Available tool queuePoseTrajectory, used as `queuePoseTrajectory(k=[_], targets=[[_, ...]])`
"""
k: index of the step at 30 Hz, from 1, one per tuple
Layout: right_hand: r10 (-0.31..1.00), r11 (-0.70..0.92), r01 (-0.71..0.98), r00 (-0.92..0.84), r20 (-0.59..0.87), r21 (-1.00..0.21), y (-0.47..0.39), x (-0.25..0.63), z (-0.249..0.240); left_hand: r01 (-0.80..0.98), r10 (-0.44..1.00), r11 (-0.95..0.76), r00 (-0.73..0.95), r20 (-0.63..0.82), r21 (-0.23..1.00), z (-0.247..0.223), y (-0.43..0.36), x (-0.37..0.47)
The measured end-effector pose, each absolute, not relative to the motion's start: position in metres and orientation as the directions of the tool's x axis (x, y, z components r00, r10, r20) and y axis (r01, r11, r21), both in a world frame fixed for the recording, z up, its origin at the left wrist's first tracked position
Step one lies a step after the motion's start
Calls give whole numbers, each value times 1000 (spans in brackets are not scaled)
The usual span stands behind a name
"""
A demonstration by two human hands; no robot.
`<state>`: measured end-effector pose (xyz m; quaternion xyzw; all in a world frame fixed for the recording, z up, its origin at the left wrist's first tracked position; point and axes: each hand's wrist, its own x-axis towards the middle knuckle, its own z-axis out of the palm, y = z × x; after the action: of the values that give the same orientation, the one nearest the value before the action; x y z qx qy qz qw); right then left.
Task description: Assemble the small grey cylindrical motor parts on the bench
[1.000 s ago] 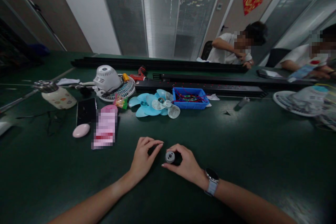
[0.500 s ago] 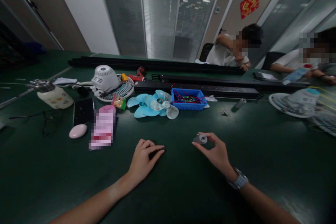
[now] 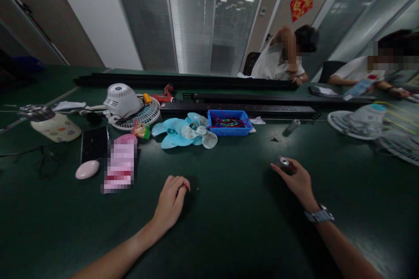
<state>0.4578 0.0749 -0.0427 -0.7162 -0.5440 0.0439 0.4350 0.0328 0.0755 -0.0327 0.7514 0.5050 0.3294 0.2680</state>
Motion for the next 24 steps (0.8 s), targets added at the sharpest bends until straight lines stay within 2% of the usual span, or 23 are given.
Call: queuePoseTrajectory(k=[2, 5, 7, 9, 12, 15, 19, 24], targets=[[777, 15, 792, 375, 505, -611, 74, 451, -33, 581, 931, -358, 279, 235, 731, -32, 75, 33], [693, 39, 909, 275, 667, -415, 69, 424, -10, 573, 925, -372, 294, 241, 730, -29, 75, 33], [712, 122, 944, 131, 690, -305, 65, 395, 5, 562, 922, -377, 306, 238, 736, -27, 75, 33], [772, 274, 927, -55, 633, -254, 62, 360, 17, 550, 917, -384, 319, 238, 742, -26, 75, 33], [834, 460, 840, -297, 465, -288, 65, 310, 24, 539, 911, -397, 326, 251, 743, -26, 76, 33], [838, 538, 765, -441, 320, -354, 73, 274, 19, 536, 912, -400, 313, 265, 743, -26, 75, 33], [828, 561, 728, -499, 257, -394, 83, 251, 4, 534, 914, -395, 307, 264, 748, -26, 75, 35], [851, 525, 741, -464, 246, -420, 87, 242, -7, 534, 912, -403, 303, 277, 743, -27, 74, 35]])
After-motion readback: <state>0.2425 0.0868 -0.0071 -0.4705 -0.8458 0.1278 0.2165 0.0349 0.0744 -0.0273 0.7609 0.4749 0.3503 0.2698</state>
